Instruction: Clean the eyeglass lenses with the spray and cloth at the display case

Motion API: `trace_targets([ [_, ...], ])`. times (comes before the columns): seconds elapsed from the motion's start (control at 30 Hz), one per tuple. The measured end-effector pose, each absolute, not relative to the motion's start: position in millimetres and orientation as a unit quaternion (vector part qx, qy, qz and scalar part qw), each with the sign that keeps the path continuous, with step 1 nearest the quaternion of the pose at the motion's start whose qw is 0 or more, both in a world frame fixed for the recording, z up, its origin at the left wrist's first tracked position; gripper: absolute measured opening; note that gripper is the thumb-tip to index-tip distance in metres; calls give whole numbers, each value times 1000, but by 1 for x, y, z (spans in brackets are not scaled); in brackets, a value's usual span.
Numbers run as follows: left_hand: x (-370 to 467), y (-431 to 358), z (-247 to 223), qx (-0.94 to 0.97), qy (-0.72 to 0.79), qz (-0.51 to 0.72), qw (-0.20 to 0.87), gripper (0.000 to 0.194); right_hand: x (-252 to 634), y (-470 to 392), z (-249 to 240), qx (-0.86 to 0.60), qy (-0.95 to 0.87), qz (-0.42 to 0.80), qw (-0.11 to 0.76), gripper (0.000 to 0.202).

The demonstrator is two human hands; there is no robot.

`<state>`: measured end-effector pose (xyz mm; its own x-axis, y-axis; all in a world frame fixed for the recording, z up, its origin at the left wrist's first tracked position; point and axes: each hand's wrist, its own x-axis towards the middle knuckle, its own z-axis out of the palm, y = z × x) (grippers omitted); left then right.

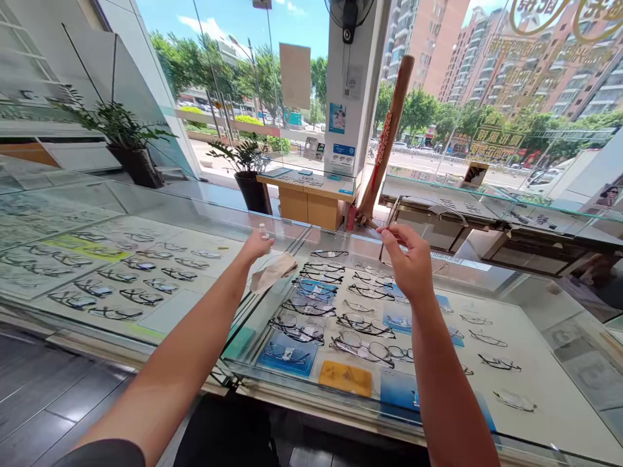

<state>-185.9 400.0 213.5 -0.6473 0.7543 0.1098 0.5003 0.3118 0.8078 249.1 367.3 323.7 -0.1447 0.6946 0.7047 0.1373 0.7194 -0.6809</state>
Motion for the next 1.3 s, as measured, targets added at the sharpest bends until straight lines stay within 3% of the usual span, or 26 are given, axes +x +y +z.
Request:
trace_targets([
  [0.17, -149, 396, 237, 431, 683, 558, 190, 23, 252, 374, 287, -289, -689, 290, 598, 26],
  [0.3, -90, 383, 257, 486, 551, 603, 310, 32, 248, 372, 267, -284, -667, 331, 604, 28],
  [0.47, -23, 355, 265, 514, 367, 561, 535, 69, 234, 363, 252, -274, -677, 408, 548, 31],
  [0.6, -6, 342, 265, 479, 230, 509, 677, 77, 225, 359, 245, -262, -684, 455, 507, 35],
  [1.03, 2, 347, 245, 582, 394, 476, 528, 78, 211, 352, 239, -210, -676, 547, 447, 34],
  [1.3, 1, 345, 247, 586, 411, 478, 509, 77, 207, 348, 238, -200, -678, 564, 428, 36],
])
